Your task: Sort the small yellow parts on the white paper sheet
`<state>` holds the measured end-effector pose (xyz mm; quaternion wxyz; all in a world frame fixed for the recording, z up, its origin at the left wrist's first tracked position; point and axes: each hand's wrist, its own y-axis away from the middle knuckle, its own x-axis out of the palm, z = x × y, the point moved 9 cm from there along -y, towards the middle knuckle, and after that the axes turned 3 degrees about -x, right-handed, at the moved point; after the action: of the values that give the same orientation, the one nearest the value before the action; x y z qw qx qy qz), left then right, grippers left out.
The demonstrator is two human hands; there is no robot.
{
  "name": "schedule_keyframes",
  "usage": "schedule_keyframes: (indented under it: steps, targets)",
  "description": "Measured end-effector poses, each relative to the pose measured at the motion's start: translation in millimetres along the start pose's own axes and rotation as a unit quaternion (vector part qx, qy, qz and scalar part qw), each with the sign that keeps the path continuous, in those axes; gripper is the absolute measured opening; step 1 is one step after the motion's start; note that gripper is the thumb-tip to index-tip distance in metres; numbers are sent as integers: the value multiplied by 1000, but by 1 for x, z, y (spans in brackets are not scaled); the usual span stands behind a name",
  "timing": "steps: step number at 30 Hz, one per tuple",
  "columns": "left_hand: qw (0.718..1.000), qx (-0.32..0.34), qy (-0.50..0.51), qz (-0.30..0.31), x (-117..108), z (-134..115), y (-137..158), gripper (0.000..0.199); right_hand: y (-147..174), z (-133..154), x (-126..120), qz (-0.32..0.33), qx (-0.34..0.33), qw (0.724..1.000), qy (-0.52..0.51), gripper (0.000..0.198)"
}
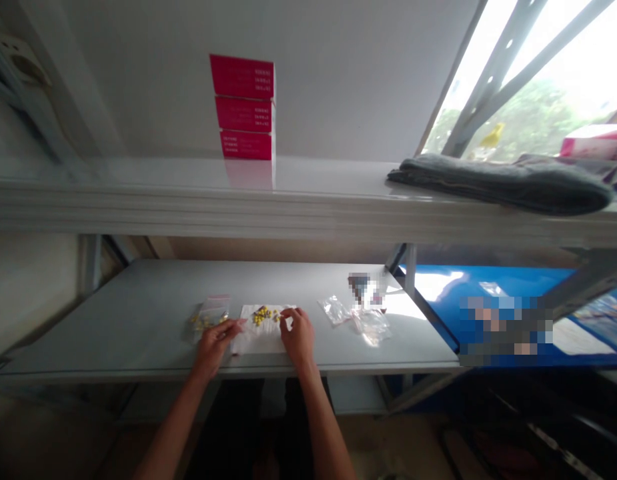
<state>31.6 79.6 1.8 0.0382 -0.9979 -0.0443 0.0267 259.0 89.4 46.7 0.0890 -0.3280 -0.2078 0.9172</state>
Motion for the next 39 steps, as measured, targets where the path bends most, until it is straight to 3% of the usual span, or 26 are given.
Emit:
schedule_keyframes:
  steps: [5, 12, 16, 20, 25, 33, 36, 39]
  targets:
    - [1000, 18, -6, 0, 1, -4, 0, 37, -6, -3, 16, 25, -8, 990, 141, 22]
    - [999, 32, -22, 14, 4, -7, 1, 34, -13, -5, 33, 42, 2, 985, 169, 18]
    - [999, 39, -26, 11, 4, -11, 1, 34, -10, 5, 29, 36, -52, 993, 99, 19]
    - [998, 42, -35, 9, 5, -13, 1, 36, 3, 26, 22, 48, -103, 992, -63, 18]
    - [997, 48, -47, 25, 7, -15, 2, 34, 15, 38, 22, 67, -78, 975, -195, 19]
    - [997, 43, -40, 44, 9, -11, 0, 31, 19, 38, 34, 111, -68, 961, -245, 16]
    - [999, 31, -13, 17, 4, -6, -1, 32, 14, 19, 18, 40, -56, 978, -196, 23]
    - [999, 11, 40, -14, -1, 0, -2, 36, 5, -6, 4, -18, -17, 999, -43, 22]
